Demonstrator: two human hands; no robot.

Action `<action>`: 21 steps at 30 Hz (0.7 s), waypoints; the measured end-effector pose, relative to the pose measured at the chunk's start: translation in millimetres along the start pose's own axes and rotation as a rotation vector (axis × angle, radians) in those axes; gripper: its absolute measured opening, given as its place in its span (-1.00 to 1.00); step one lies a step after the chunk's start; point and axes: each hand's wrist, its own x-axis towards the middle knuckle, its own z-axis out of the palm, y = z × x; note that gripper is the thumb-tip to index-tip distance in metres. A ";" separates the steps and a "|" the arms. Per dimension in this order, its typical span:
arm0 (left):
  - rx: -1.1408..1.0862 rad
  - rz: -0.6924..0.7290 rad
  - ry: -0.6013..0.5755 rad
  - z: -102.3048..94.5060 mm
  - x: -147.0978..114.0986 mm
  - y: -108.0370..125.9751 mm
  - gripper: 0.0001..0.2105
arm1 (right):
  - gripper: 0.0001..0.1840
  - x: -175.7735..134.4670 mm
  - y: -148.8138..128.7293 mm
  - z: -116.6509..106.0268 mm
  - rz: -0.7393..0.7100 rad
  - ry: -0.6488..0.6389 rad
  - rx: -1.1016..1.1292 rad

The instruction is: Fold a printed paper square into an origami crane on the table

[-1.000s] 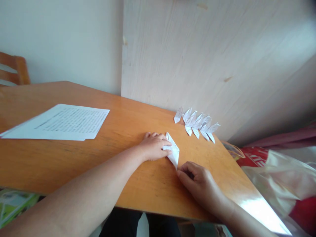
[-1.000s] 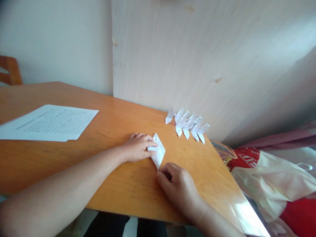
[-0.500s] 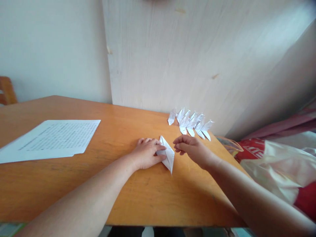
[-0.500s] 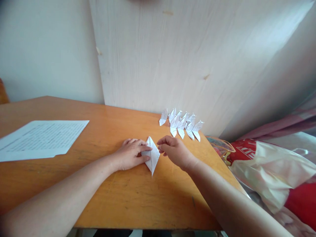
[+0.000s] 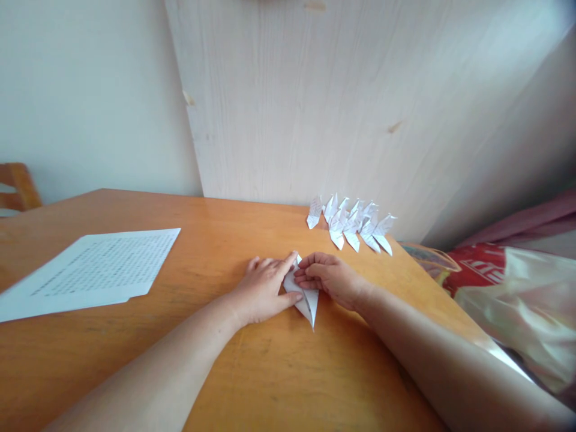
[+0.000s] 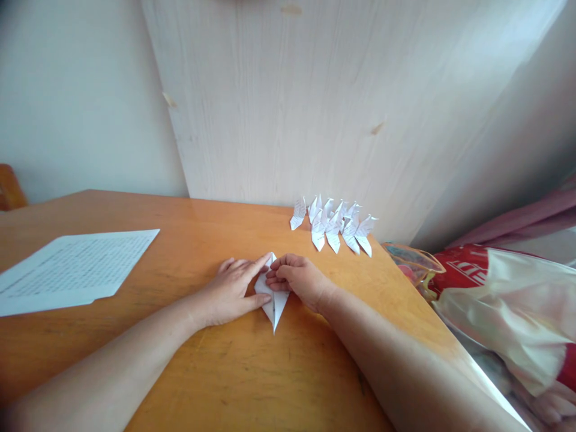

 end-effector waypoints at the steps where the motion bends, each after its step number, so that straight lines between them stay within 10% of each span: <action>1: -0.002 -0.002 -0.001 -0.1 -0.2 0.0 -0.22 | -0.83 -0.5 -0.3 -0.3 -0.009 -0.004 0.005; 21: -0.022 -0.010 -0.004 -4.4 -2.5 3.2 -0.15 | -0.84 -5.2 1.4 3.7 0.024 -0.047 0.048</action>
